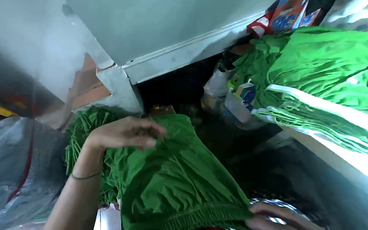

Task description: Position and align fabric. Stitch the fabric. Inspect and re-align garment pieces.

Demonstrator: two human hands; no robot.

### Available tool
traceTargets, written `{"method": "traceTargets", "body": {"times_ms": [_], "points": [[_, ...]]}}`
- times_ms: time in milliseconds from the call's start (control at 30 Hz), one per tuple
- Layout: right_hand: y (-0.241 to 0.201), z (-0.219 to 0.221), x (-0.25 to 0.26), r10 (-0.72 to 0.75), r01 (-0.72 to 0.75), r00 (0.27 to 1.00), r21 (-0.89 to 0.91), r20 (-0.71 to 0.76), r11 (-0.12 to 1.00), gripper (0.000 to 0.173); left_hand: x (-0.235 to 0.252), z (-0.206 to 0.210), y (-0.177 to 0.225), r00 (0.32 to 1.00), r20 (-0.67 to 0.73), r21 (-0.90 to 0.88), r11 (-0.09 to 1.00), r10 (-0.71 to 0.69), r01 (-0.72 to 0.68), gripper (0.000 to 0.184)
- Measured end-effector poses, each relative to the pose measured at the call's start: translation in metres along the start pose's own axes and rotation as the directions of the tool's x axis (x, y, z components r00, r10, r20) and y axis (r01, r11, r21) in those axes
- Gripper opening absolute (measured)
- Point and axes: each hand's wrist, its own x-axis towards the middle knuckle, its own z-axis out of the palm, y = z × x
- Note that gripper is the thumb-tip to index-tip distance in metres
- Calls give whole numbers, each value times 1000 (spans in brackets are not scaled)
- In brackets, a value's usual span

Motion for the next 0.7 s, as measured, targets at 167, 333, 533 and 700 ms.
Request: {"method": "traceTargets", "body": {"times_ms": [167, 333, 533, 700], "points": [[2, 19, 15, 81, -82, 991, -5, -109, 997, 64, 29, 51, -123, 742, -256, 347, 657, -620, 669, 83], [54, 78, 44, 85, -81, 996, -162, 17, 983, 67, 38, 76, -148, 717, -450, 288, 674, -532, 681, 47], [65, 93, 103, 24, -43, 998, -308, -66, 951, 64, 41, 57, -186, 615, -697, 276, 655, -367, 704, 48], [68, 78, 131, 232, -172, 952, -277, 199, 945, 59, 67, 80, -186, 578, -309, 403, 447, -756, 799, 38]]}}
